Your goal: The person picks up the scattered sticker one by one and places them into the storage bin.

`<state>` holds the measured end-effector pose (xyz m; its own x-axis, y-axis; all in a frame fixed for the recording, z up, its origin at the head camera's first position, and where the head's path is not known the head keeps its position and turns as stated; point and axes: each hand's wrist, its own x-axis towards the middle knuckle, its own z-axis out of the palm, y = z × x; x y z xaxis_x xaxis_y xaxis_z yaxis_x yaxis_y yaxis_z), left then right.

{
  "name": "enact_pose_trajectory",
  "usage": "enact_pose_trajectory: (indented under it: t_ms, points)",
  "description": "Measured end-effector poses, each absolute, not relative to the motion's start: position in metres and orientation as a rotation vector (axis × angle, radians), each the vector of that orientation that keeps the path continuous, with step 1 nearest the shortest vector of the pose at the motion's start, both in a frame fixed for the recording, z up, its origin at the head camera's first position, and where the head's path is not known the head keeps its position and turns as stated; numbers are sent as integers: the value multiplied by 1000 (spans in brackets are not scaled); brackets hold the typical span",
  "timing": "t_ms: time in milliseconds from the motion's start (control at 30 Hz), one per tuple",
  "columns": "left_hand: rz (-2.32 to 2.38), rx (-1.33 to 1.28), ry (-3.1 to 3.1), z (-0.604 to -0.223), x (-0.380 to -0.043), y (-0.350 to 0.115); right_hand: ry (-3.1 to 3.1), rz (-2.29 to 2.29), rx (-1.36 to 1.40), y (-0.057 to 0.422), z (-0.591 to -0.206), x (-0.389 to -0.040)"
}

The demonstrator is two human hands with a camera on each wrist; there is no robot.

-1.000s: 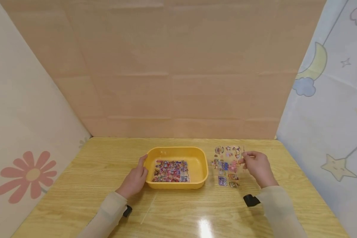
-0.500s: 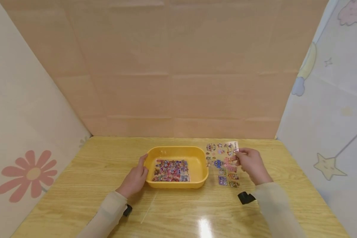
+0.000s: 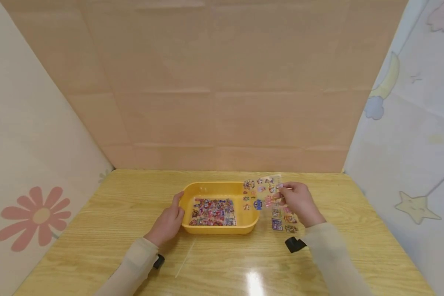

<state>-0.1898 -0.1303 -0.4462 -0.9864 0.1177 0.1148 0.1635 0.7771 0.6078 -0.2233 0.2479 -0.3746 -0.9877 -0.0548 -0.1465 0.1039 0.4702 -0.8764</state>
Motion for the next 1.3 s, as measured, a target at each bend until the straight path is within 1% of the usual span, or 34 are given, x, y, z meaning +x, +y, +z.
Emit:
enact_pose_trajectory:
  t_ms: [333, 833, 1300]
  points:
    - [-1000, -229, -2891, -446, -189, -130, 2529, -1527, 33, 223, -370, -227]
    - [-1018, -221, -2890, -446, -189, -130, 2459, -1538, -26, 190, -380, -234]
    - [-1027, -203, -2898, -444, -188, -129, 2414, -1502, -110, 163, -386, -232]
